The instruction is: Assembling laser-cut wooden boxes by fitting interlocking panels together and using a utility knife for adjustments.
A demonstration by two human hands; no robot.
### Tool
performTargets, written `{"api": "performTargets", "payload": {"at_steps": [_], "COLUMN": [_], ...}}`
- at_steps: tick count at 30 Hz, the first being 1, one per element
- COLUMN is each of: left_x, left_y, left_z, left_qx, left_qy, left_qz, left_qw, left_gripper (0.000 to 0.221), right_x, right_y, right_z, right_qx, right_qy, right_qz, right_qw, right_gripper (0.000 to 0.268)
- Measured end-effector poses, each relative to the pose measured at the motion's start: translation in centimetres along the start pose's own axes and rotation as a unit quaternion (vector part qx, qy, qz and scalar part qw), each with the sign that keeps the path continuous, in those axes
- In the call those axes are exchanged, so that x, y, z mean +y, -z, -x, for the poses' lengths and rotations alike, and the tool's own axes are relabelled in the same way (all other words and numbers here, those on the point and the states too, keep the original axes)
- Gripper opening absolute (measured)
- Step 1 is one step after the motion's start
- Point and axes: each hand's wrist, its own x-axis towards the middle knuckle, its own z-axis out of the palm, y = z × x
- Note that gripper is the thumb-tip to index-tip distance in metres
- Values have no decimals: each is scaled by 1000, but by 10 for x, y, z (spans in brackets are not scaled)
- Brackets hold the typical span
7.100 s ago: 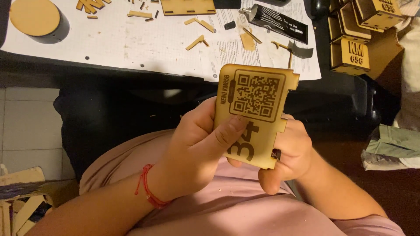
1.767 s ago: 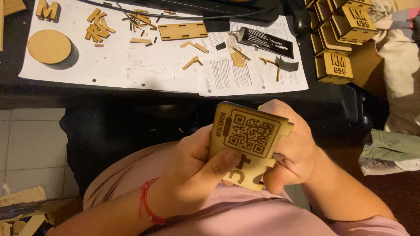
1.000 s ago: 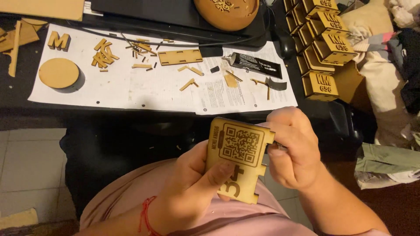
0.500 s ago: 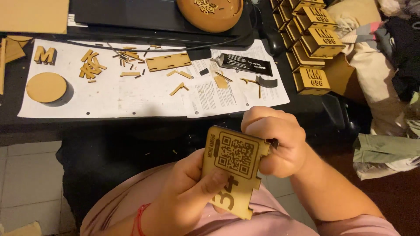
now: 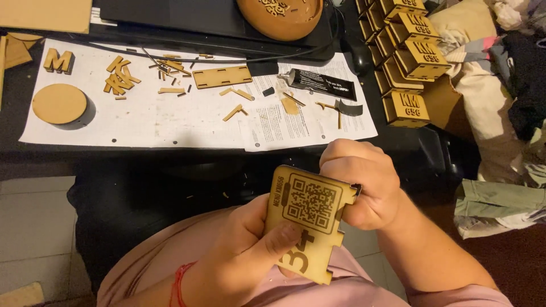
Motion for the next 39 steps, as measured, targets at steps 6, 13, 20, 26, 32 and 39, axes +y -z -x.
{"api": "performTargets", "payload": {"at_steps": [6, 13, 20, 26, 32, 39], "left_x": [3, 5, 7, 8, 11, 16], "left_y": [1, 1, 3, 3, 2, -2], "left_z": [1, 1, -6, -9, -9, -8], "left_qx": [1, -15, 8, 99, 104, 56], "left_qy": [-17, -20, -38, -78, -93, -63], "left_qz": [-55, -45, 11, -70, -135, -48], "left_qw": [998, 999, 999, 990, 981, 995], "left_gripper": [31, 34, 46, 39, 38, 36], "right_x": [-7, -16, -8, -23, -17, -7], "right_y": [2, 4, 5, 2, -10, -24], "right_z": [-4, -15, 9, 23, 31, 17], "right_qx": [-15, -57, -15, 14, -2, 17], "right_qy": [0, 35, 17, -126, -89, -8], "right_qz": [12, 12, 15, 39, 39, -21], "right_qw": [1000, 998, 1000, 991, 995, 1000], "right_gripper": [64, 60, 92, 78, 50, 49]}}
